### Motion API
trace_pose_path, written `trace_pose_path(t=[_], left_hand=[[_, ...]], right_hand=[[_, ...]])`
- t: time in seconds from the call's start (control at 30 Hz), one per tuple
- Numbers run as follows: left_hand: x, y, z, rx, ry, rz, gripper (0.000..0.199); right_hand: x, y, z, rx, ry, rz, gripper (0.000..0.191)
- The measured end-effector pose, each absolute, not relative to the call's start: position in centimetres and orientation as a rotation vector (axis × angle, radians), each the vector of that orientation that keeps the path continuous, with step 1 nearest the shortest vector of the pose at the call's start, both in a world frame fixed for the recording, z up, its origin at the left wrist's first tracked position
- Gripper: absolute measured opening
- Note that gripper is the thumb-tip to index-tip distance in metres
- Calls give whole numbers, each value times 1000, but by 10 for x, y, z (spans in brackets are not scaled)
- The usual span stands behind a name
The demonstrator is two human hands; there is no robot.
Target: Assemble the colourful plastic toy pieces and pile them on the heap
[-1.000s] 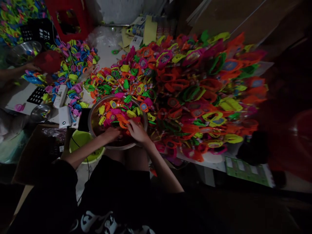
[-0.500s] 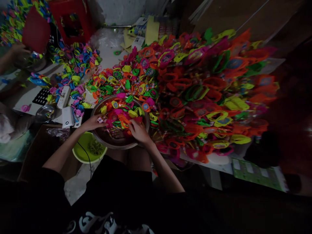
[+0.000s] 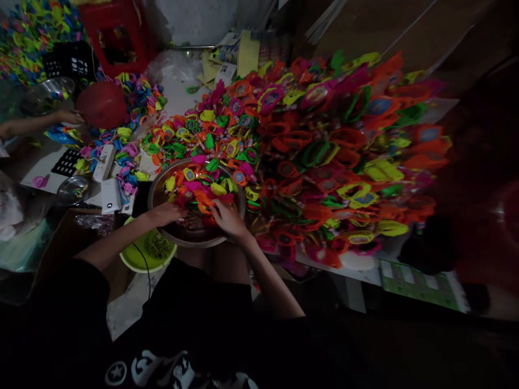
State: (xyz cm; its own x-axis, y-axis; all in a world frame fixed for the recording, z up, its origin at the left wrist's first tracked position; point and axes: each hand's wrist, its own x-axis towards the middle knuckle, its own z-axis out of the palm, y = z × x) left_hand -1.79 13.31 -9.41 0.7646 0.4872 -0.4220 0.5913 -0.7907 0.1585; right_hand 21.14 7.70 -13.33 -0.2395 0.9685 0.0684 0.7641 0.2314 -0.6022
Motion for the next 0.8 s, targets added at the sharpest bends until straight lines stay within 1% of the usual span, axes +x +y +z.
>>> trace_pose_path(t=[0.1,0.2,0.37,0.43,0.5,0.53,0.6,0.67,0.73,0.8], left_hand=[[-12,128,-85,2624,954,-594,38],[-1,120,-82,2543,1095,-583,42],[15,109,-90,2496,1170,-505,42],[13,109,-88,2491,1205,-459,39],[5,110,-82,2449,1302,-383,41],[-1,110,-79,2389,1365,-306,44],[-16,106,-74,2191,1460,-41,48],[-32,93,-77,1922,1487,292,44],[-47,71,-88,1652,1497,536,40],[-58,42,-104,1402,1521,664,40]], right_hand=[[211,77,-133,-1591,-2086,640,25],[210,77,-132,-1604,-2087,637,26],[209,77,-130,-1646,-2113,623,29],[209,77,-129,-1646,-2145,614,30],[207,76,-126,-1645,-2183,605,32],[206,76,-124,-1657,-2208,584,34],[201,74,-118,-1703,-2269,490,39],[195,72,-110,-1697,-2366,357,43],[186,69,-104,-1566,-2518,287,44],[174,68,-102,-1391,-2712,320,42]])
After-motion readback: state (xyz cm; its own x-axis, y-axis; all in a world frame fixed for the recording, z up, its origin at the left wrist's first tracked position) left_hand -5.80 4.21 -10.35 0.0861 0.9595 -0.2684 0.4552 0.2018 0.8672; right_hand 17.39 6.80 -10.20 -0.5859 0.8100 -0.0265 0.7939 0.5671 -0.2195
